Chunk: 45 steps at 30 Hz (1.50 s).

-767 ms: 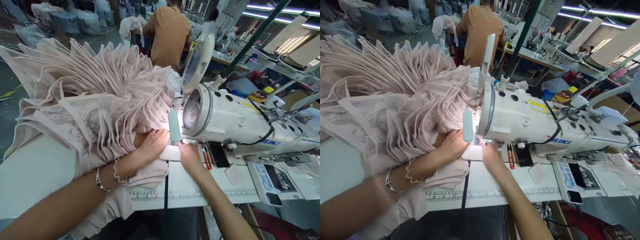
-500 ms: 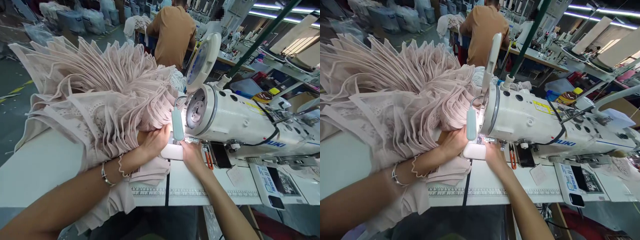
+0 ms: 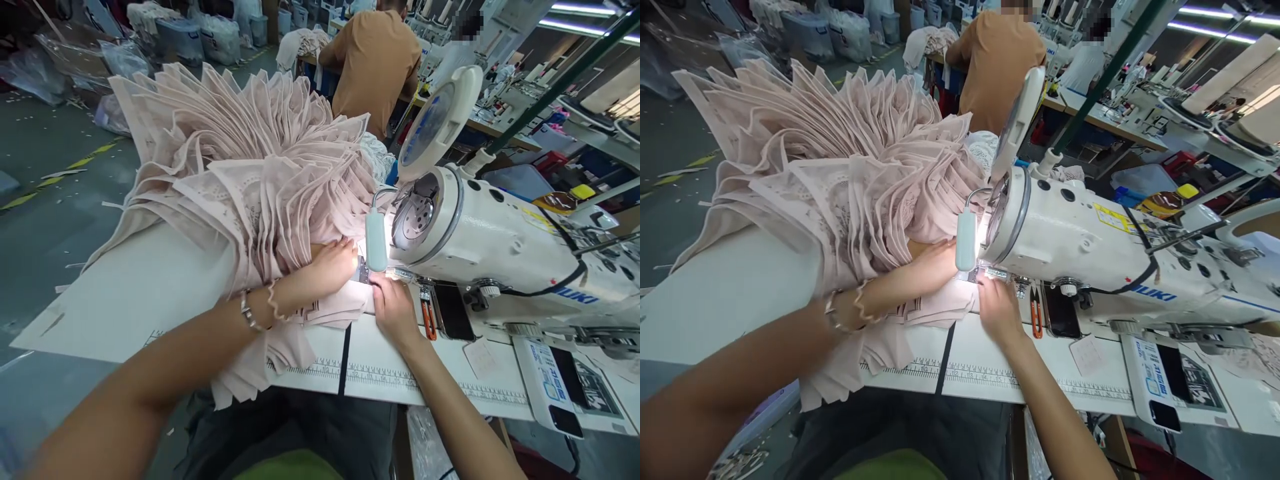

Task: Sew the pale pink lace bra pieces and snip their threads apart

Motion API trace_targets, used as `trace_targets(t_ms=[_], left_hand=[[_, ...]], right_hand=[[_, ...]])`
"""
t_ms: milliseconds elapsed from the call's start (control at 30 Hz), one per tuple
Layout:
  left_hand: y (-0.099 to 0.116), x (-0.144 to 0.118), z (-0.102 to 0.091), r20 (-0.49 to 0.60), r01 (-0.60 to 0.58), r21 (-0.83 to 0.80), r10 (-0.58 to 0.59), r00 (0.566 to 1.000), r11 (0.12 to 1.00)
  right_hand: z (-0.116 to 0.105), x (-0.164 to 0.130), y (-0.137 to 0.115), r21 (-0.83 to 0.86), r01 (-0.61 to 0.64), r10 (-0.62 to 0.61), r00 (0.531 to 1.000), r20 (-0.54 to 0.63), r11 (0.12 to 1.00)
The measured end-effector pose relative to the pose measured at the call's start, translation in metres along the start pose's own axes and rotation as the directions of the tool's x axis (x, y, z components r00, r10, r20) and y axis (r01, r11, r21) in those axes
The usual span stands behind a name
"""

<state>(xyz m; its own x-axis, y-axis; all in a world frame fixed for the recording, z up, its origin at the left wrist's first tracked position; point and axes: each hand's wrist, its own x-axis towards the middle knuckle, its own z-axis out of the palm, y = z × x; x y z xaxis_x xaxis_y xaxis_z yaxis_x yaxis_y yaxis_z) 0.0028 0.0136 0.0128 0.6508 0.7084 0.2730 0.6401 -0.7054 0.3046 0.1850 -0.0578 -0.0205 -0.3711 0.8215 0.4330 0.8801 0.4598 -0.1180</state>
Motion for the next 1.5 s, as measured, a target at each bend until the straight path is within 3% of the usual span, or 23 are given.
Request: trace_targets(t_ms=[100, 167, 233, 300, 367, 433, 500, 533, 600, 633, 700, 800, 867, 900, 1000, 1100, 1233, 1333, 1400, 1500], left_hand=[[0.017, -0.042, -0.021, 0.062, -0.067, 0.176, 0.057, 0.996, 0.982], [0.022, -0.072, -0.033, 0.085, -0.068, 0.317, 0.043, 0.995, 0.946], [0.020, -0.097, -0.040, 0.054, -0.068, 0.376, 0.051, 0.997, 0.924], [0.013, -0.114, -0.045, 0.062, -0.130, 0.313, 0.116, 0.991, 0.941], [0.008, -0.120, -0.050, 0.138, -0.197, 0.170, 0.175, 0.975, 0.966], [0.008, -0.116, -0.056, 0.247, -0.191, 0.014, 0.181, 0.952, 0.982], [0.013, -0.104, -0.060, 0.308, -0.131, -0.087, 0.152, 0.939, 0.988], [0.015, -0.097, -0.060, 0.299, -0.119, -0.102, 0.144, 0.943, 0.988], [0.019, -0.083, -0.051, 0.220, -0.177, -0.044, 0.182, 0.958, 0.983], [0.019, -0.079, -0.044, 0.174, -0.236, 0.026, 0.228, 0.958, 0.971], [0.019, -0.073, -0.028, 0.129, -0.335, 0.194, 0.314, 0.940, 0.922], [0.017, -0.070, -0.010, 0.156, -0.318, 0.406, 0.278, 0.948, 0.857], [0.018, -0.068, -0.008, 0.198, -0.302, 0.502, 0.232, 0.952, 0.810], [0.019, -0.065, -0.009, 0.223, -0.321, 0.524, 0.237, 0.946, 0.789], [0.017, -0.054, -0.013, 0.253, -0.403, 0.476, 0.317, 0.914, 0.782], [0.007, -0.044, -0.014, 0.205, -0.401, 0.323, 0.351, 0.914, 0.857], [-0.006, -0.040, -0.011, 0.144, -0.318, 0.172, 0.296, 0.944, 0.932], [-0.009, -0.041, -0.010, 0.090, -0.350, 0.229, 0.339, 0.937, 0.908], [-0.009, -0.046, -0.010, 0.093, -0.428, 0.298, 0.420, 0.903, 0.853], [-0.007, -0.059, -0.008, 0.125, -0.477, 0.362, 0.465, 0.876, 0.801]], right_hand=[[-0.005, -0.002, -0.013, 0.113, 0.255, -0.262, 0.964, 0.054, 0.960], [-0.008, -0.002, -0.021, 0.115, 0.287, -0.298, 0.951, 0.089, 0.951], [-0.012, -0.001, -0.026, 0.169, 0.228, -0.241, 0.969, 0.058, 0.959], [-0.017, -0.002, -0.027, 0.357, 0.140, -0.175, 0.982, 0.069, 0.924], [-0.022, -0.002, -0.026, 0.571, -0.060, -0.071, 0.976, 0.205, 0.819], [-0.026, -0.001, -0.026, 0.677, -0.374, 0.046, 0.892, 0.449, 0.634], [-0.027, 0.000, -0.027, 0.645, -0.648, 0.131, 0.739, 0.661, 0.406], [-0.027, 0.001, -0.028, 0.607, -0.728, 0.150, 0.671, 0.726, 0.317], [-0.026, 0.003, -0.030, 0.547, -0.797, 0.193, 0.596, 0.779, 0.254], [-0.026, 0.003, -0.030, 0.524, -0.802, 0.239, 0.590, 0.771, 0.287], [-0.028, 0.003, -0.025, 0.461, -0.759, 0.366, 0.635, 0.680, 0.460], [-0.034, 0.000, -0.006, 0.147, -0.592, 0.544, 0.795, 0.269, 0.792], [-0.036, -0.004, 0.011, -0.145, -0.488, 0.493, 0.870, -0.001, 0.860], [-0.035, -0.006, 0.019, -0.254, -0.446, 0.446, 0.893, -0.062, 0.858], [-0.031, -0.014, 0.030, -0.428, -0.311, 0.324, 0.945, -0.044, 0.849], [-0.025, -0.019, 0.023, -0.453, -0.240, 0.284, 0.958, 0.030, 0.859], [-0.024, -0.020, 0.010, -0.409, -0.349, 0.429, 0.895, 0.120, 0.843], [-0.028, -0.018, 0.007, -0.440, -0.401, 0.502, 0.854, 0.140, 0.804], [-0.031, -0.018, 0.004, -0.441, -0.326, 0.430, 0.888, 0.160, 0.837], [-0.030, -0.022, -0.005, -0.321, -0.116, 0.173, 0.973, 0.153, 0.940]])
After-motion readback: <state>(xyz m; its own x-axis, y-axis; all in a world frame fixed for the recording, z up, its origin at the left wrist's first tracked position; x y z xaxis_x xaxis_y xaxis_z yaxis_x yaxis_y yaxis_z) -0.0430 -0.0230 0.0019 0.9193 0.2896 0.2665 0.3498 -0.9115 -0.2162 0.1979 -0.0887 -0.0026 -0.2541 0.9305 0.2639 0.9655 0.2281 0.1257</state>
